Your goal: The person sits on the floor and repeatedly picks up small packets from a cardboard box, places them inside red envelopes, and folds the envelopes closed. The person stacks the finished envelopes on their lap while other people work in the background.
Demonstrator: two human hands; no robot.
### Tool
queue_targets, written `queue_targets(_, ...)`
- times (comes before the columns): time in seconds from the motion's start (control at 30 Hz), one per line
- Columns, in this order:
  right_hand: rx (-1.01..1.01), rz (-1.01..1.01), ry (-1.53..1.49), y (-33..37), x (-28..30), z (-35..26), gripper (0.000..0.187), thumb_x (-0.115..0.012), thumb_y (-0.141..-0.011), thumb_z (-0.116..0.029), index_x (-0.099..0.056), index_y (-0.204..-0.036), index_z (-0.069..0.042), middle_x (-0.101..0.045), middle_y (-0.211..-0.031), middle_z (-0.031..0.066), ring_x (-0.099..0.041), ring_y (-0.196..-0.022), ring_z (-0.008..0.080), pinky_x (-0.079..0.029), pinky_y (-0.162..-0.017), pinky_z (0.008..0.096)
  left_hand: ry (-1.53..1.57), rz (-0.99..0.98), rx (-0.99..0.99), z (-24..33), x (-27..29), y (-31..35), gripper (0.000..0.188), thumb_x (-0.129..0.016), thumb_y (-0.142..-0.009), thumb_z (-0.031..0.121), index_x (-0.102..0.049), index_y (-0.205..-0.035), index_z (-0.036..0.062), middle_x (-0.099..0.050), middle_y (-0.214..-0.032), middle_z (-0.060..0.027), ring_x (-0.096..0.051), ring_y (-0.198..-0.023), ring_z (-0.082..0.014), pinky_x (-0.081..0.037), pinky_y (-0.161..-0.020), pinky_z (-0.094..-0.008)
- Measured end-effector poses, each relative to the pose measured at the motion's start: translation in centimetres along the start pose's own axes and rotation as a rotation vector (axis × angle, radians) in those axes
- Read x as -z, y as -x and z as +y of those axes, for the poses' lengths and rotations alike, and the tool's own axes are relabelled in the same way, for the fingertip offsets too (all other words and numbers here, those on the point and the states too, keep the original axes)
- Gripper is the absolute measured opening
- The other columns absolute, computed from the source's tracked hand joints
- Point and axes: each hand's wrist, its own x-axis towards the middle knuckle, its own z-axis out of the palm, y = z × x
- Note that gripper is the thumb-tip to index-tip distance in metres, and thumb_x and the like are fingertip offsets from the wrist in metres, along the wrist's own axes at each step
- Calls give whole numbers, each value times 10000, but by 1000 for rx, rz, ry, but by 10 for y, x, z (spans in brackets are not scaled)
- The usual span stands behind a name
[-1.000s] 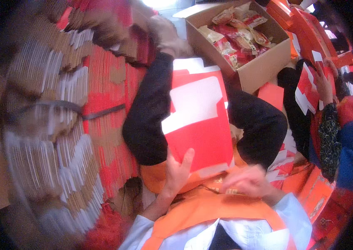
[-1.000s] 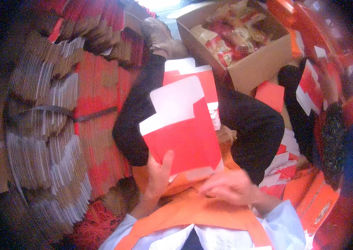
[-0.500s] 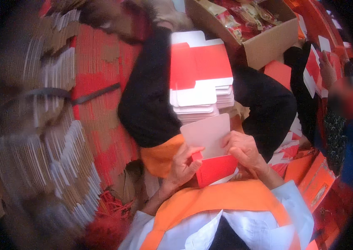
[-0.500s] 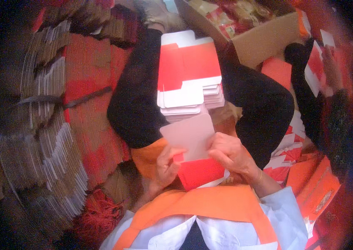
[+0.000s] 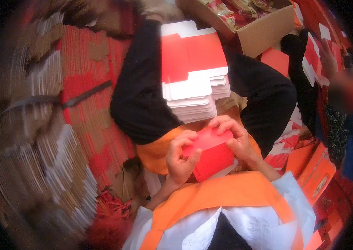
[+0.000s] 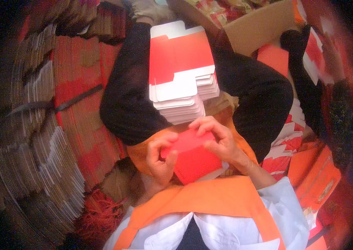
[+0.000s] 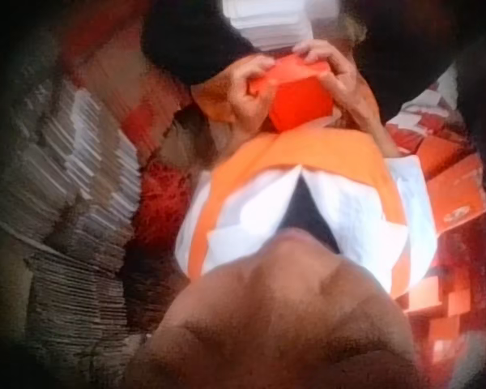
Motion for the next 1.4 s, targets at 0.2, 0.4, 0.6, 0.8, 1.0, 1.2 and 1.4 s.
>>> queue_targets(0.2,-108,170,-33,-6,-14,-15,184,-512,-847,-3,-481,-1028,-15,-517,-1109,97,-483,-1040,146,-385,-900,283,-168,-13,121,3,-3,-8,228,-659,-769,65,-575,-971,3,-608,-976,-126,-592,-907,-239,-463,-799,-303)
queue_targets(0.4,-84,102,61,-5,-8,-17,95,-512,-830,-7,-523,-925,-16,-532,-1015,93,-492,-989,164,-374,-888,288,-191,-118,115,3,-1,-16,201,-602,-769,15,-571,-967,2,-603,-981,-126,-579,-933,-246,-449,-831,-315)
queue_targets(0.6,-99,78,79,-4,-5,-15,82,-468,-841,-19,-530,-895,-22,-532,-1027,94,-487,-1003,167,-367,-898,295,-122,-41,143,5,-7,-8,165,-553,-759,-21,-556,-923,0,-596,-983,-144,-573,-946,-293,-433,-870,-369)
queue_targets(0.8,-160,219,99,0,-4,-4,80,-460,-862,-32,-536,-857,-6,-551,-1033,102,-505,-1007,186,-377,-909,316,-228,34,-141,-13,-12,8,184,-607,-748,-27,-540,-915,11,-607,-997,-157,-583,-979,-299,-403,-932,-461)
queue_targets(1.0,-60,-37,368,-4,3,-22,104,-531,-855,-91,-575,-872,2,-567,-1039,127,-538,-996,240,-410,-885,328,-467,-211,-140,9,1,-18,350,-722,-710,159,-529,-969,24,-602,-1005,-165,-592,-921,-318,-462,-831,-415)
queue_targets(1.2,214,-738,762,-94,41,-96,142,-612,-816,-191,-591,-798,-51,-571,-759,97,-576,-748,255,-472,-667,368,-453,-736,278,44,10,-77,514,-689,-747,308,-479,-1130,37,-560,-1045,-167,-563,-947,-306,-460,-822,-352)
queue_targets(1.4,5,247,1108,-281,194,-100,492,-607,-810,-319,-469,-1167,-10,-573,-1064,195,-561,-1004,275,-445,-849,341,220,458,282,-4,55,-85,570,-581,-848,337,-350,-1284,52,-461,-1218,-107,-478,-1102,-249,-403,-928,-376)
